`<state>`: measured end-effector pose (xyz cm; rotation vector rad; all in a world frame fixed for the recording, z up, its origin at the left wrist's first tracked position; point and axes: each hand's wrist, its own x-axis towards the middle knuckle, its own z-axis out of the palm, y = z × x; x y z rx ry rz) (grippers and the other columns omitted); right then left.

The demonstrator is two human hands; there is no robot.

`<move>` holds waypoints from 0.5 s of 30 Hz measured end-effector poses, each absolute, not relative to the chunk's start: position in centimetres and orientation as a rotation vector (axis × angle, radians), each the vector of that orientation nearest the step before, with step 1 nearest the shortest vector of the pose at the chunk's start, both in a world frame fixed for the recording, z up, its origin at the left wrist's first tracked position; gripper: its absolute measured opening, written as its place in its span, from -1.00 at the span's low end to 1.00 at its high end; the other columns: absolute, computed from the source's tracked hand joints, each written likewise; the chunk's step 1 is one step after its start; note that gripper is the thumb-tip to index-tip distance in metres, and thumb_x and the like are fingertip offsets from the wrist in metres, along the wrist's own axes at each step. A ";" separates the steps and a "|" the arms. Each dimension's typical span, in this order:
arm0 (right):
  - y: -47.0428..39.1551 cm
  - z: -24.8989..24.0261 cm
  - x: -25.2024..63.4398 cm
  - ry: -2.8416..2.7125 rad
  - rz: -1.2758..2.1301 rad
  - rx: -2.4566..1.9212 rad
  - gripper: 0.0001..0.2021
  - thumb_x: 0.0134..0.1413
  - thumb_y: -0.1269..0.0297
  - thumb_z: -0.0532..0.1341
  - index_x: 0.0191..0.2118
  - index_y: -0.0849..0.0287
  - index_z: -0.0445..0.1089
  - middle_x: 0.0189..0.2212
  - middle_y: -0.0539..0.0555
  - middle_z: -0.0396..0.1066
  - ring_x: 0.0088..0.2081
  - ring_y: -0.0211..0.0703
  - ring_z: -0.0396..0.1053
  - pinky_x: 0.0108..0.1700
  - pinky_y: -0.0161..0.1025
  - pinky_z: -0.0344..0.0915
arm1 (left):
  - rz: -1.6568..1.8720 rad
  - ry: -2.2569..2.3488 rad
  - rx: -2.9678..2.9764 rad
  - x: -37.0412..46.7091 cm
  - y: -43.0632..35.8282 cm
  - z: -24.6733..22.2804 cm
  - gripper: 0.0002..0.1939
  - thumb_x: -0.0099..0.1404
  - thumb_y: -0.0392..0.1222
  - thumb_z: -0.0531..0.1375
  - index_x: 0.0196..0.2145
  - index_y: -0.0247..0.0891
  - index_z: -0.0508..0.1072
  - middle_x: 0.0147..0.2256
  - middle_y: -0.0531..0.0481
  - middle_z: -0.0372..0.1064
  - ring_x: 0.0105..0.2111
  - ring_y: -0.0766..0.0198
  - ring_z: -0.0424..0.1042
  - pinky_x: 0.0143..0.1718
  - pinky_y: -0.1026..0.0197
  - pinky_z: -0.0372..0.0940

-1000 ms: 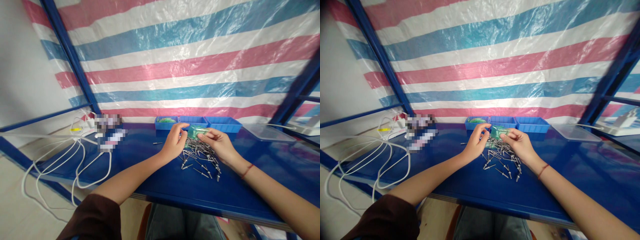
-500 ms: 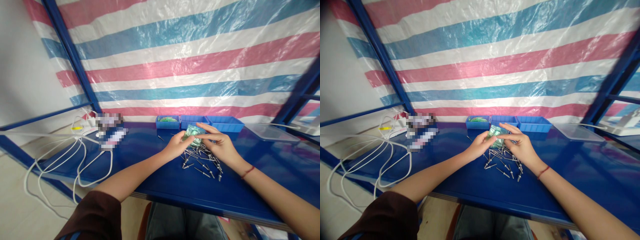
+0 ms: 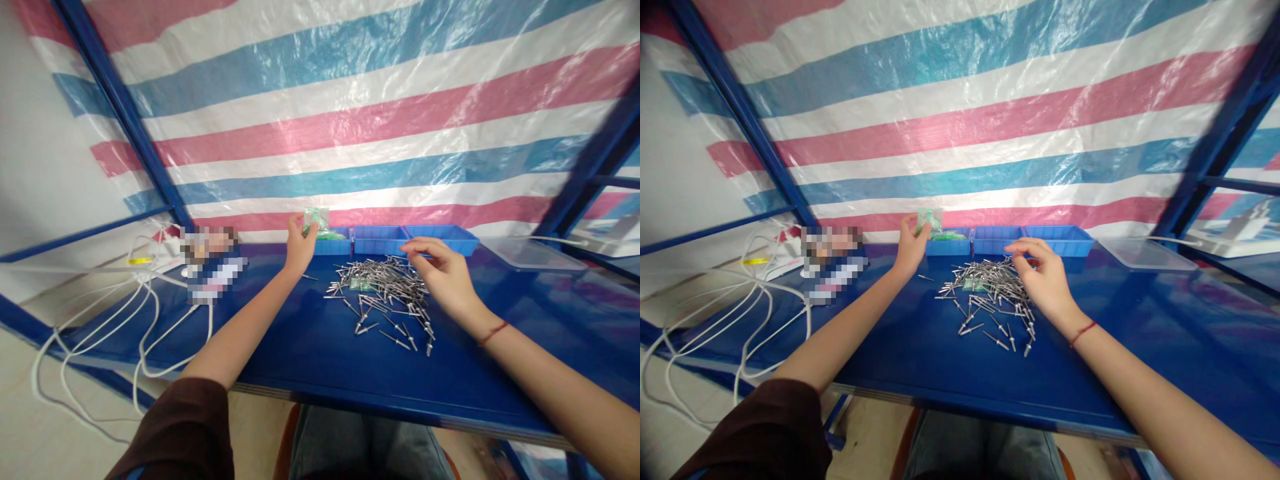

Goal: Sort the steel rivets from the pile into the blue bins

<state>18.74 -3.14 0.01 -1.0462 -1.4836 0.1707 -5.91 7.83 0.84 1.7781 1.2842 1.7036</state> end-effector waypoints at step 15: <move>-3.2 -0.4 18.4 -1.560 0.218 -1.169 -0.84 0.03 0.28 0.13 -0.32 0.14 0.45 -0.25 0.10 0.43 -0.26 -0.12 0.39 -0.29 -0.20 0.34 | 0.887 1.972 2.292 -1.6 13.8 1.9 -0.70 0.28 -0.04 0.07 -0.11 -0.25 0.35 -0.11 -0.17 0.40 -0.06 0.07 0.35 -0.09 0.08 0.22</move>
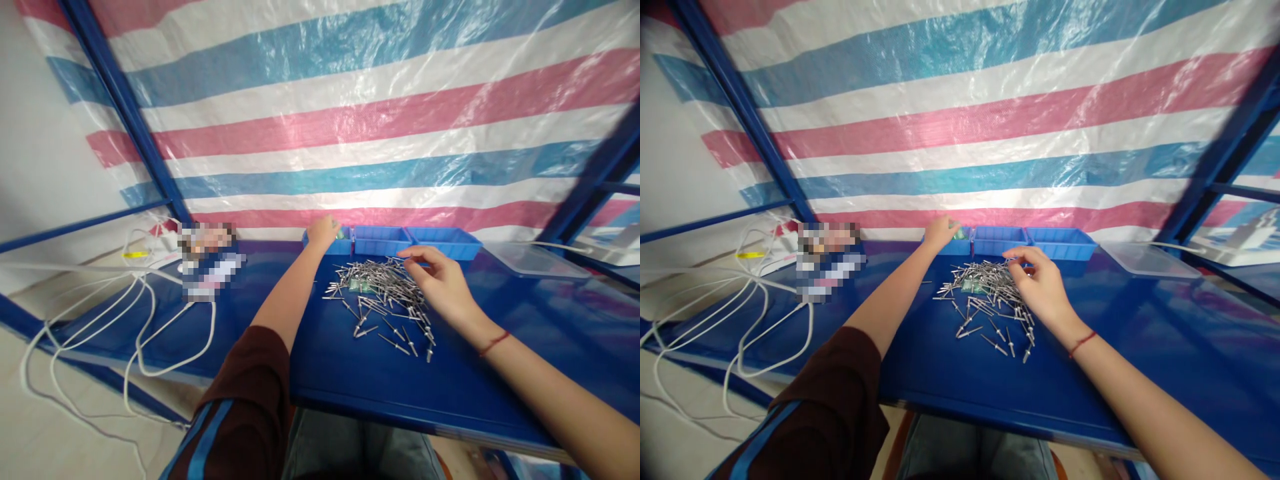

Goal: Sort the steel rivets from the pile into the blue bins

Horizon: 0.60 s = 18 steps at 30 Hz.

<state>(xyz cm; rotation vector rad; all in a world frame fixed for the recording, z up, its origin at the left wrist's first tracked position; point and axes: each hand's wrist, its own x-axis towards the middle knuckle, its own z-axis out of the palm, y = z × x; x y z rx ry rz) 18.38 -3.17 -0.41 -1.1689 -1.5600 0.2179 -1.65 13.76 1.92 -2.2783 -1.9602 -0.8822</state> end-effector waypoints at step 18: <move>-2.1 -0.4 21.1 -2.321 -0.110 -1.288 -0.79 -0.05 0.48 0.07 -0.39 0.15 0.44 -0.34 0.07 0.46 -0.23 -0.07 0.38 -0.09 -0.13 0.27 | -0.229 -1.674 -2.846 -4.8 1.7 -2.0 -0.34 0.26 0.34 -0.23 0.20 0.04 0.11 0.24 -0.15 -0.01 0.23 -0.13 0.00 0.13 -0.23 -0.02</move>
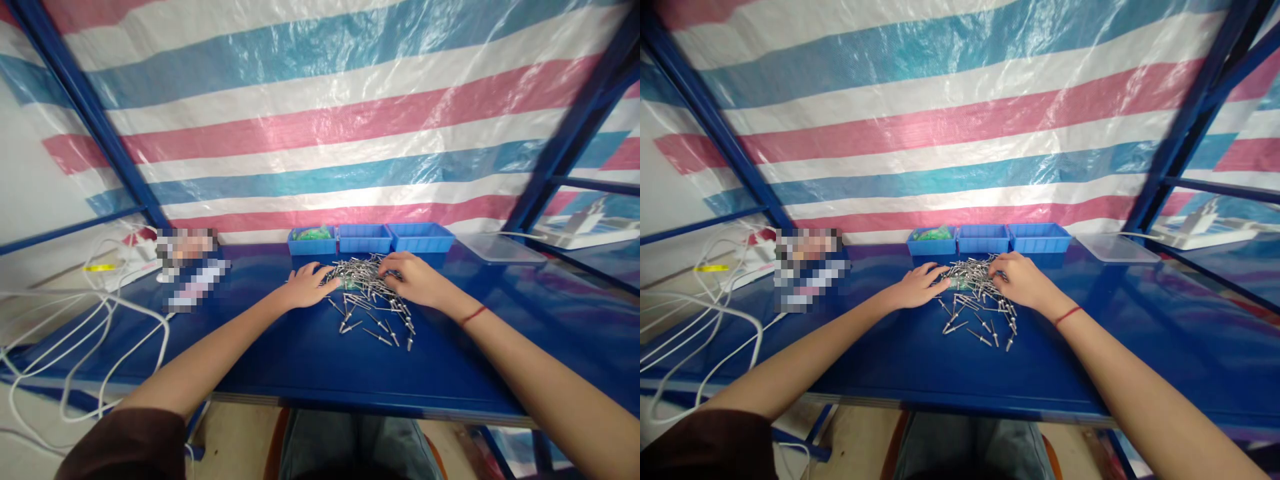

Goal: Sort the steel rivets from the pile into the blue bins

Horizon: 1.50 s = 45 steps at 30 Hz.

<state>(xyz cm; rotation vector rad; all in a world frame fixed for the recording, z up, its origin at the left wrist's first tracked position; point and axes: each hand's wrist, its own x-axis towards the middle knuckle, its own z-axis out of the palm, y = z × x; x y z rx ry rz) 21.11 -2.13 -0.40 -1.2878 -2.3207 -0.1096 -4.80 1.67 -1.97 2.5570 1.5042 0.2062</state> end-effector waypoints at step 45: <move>-2.9 0.0 19.6 -2.246 -0.072 -1.146 -0.78 0.07 0.39 0.05 -0.32 0.13 0.45 -0.28 0.10 0.50 -0.21 -0.07 0.42 -0.09 -0.09 0.33 | 0.795 1.025 3.529 -2.5 1.7 -0.8 -0.72 0.39 -0.33 -0.11 -0.21 -0.25 0.38 -0.21 -0.06 0.43 -0.25 0.25 0.36 -0.11 0.14 0.12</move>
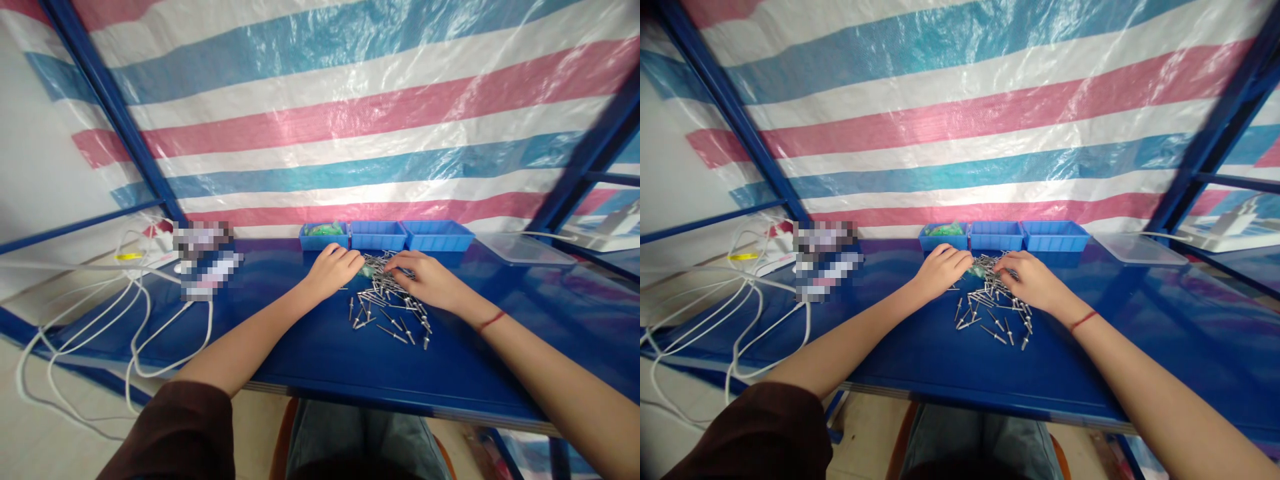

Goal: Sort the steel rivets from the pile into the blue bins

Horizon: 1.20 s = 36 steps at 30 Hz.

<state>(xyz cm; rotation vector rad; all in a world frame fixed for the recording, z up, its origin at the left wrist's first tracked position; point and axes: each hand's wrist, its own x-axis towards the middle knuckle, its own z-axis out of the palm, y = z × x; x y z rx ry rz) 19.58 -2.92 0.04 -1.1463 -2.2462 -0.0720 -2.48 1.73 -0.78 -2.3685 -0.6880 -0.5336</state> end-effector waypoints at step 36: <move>-5.1 0.8 16.1 -1.270 1.418 -0.937 -0.67 -0.03 0.02 0.25 -0.22 0.13 0.30 -0.37 0.08 0.45 -0.45 -0.21 0.44 -0.43 -0.28 0.43 | -1.411 -0.756 -2.612 -1.6 -0.4 0.2 -0.84 0.35 -0.28 0.04 -0.23 -0.19 0.41 -0.17 -0.03 0.41 -0.10 0.29 0.36 -0.02 0.12 0.24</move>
